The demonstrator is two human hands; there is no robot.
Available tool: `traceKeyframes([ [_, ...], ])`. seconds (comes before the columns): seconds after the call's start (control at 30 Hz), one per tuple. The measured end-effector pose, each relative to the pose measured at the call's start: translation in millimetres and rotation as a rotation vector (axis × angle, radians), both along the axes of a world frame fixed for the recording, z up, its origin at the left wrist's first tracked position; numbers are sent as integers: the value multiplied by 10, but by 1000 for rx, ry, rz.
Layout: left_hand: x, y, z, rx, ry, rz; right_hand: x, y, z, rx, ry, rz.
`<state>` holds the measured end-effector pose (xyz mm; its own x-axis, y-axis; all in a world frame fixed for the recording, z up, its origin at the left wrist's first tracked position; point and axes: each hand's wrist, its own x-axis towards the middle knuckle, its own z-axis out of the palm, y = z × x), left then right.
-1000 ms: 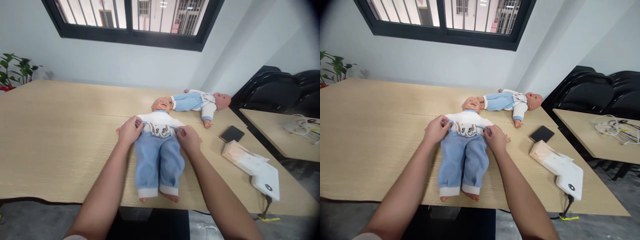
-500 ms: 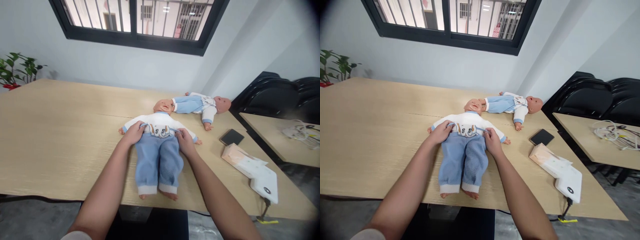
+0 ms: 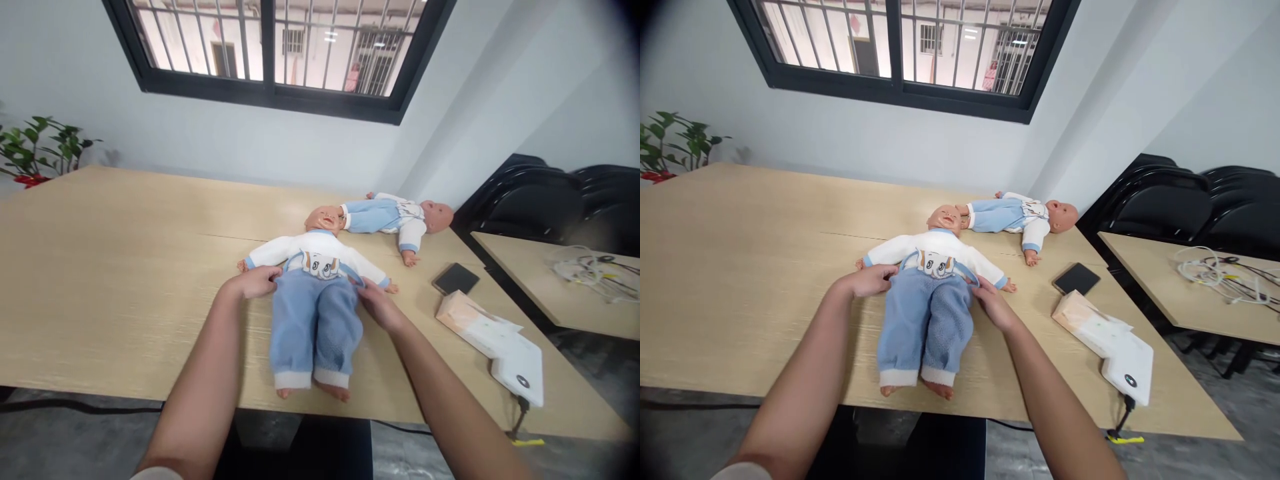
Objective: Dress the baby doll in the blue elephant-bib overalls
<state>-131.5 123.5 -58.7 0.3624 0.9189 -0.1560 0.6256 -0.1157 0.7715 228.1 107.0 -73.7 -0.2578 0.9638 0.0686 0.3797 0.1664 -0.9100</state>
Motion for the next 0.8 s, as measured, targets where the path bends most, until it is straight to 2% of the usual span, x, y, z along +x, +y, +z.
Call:
traceKeyframes([
  [0.07,31,49,-63,40,-53,-17,50,-83,57,-95,54,104],
  [0.13,71,99,-133,102,-138,4,40,-121,85,-92,1,137],
  [0.27,141,171,-248,282,-351,92,-103,-99,32,163,-55,-22],
  [0.33,171,183,-277,323,-467,120,-177,-85,-11,193,-3,-98],
  [0.53,327,141,-279,72,-712,146,-332,-23,-106,86,173,-186],
  [0.7,433,100,-190,43,-844,239,-444,129,-189,89,213,-458],
  [0.8,455,71,-121,33,-917,302,-486,158,-201,62,267,-475],
])
